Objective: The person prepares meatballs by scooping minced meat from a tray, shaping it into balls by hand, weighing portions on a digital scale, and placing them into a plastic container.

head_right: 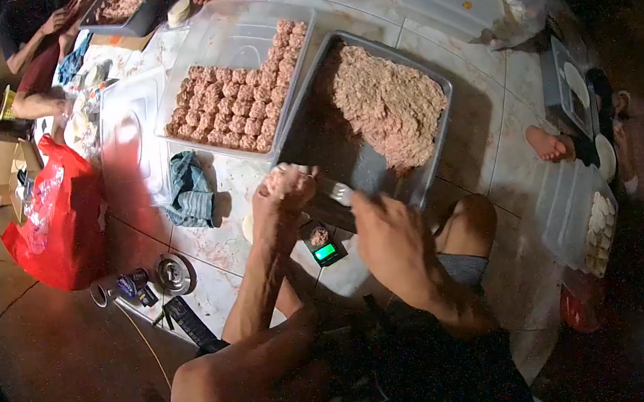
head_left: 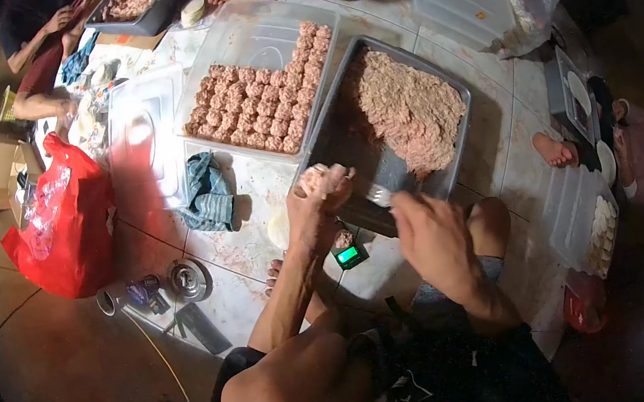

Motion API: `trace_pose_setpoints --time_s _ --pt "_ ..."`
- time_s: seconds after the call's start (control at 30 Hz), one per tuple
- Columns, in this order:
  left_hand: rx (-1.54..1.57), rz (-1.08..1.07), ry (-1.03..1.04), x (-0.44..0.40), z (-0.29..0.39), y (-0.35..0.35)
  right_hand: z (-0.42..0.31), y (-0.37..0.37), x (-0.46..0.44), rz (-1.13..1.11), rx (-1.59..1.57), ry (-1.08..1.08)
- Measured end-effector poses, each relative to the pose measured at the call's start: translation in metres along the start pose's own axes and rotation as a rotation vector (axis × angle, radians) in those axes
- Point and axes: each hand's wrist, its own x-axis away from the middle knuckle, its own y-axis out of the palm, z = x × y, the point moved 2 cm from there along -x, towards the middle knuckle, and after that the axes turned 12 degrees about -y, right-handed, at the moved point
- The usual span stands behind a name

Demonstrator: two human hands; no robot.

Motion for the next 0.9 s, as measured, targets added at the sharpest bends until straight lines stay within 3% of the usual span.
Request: trace_pose_setpoints --time_s 0.13,0.23,0.37,0.4,0.47,0.5,0.6,0.63,0.67,0.73,0.83,0.9 --pt "0.197 0.012 -0.074 0.014 0.029 0.011 -0.011 -0.009 -0.002 0.182 -0.194 -0.057" --pt "0.259 -0.120 -0.198 0.024 0.029 0.016 -0.002 0.037 -0.013 0.074 -0.206 -0.112" --pt "0.145 0.080 -0.061 0.021 0.032 -0.004 -0.015 0.019 -0.013 0.179 -0.219 -0.125" --pt "0.141 -0.066 -0.134 0.020 0.030 0.000 -0.015 0.030 -0.009 0.106 -0.222 -0.118" --pt "0.121 0.001 -0.136 0.021 0.021 0.004 -0.003 0.054 -0.020 -0.019 -0.203 -0.145" --pt "0.190 -0.073 -0.171 0.017 0.022 -0.005 -0.005 0.037 -0.022 -0.040 -0.233 -0.134" --pt "0.107 0.013 -0.061 0.020 0.027 -0.005 -0.021 0.029 -0.015 0.196 -0.238 -0.181" --pt "0.072 -0.030 -0.144 0.028 0.026 0.006 -0.014 0.048 -0.013 0.052 -0.164 -0.147" --pt "0.079 0.065 -0.129 0.026 0.019 0.006 -0.008 0.046 -0.013 0.037 -0.205 -0.150" --pt "0.119 0.037 -0.128 0.024 0.024 -0.005 0.003 0.032 -0.017 0.002 -0.290 -0.165" --pt "-0.182 -0.043 -0.018 0.024 0.027 -0.014 -0.010 0.005 -0.019 0.222 -0.370 -0.003" --pt "-0.468 -0.058 -0.018 0.031 0.022 0.006 -0.005 0.006 -0.034 0.152 -0.475 0.064"
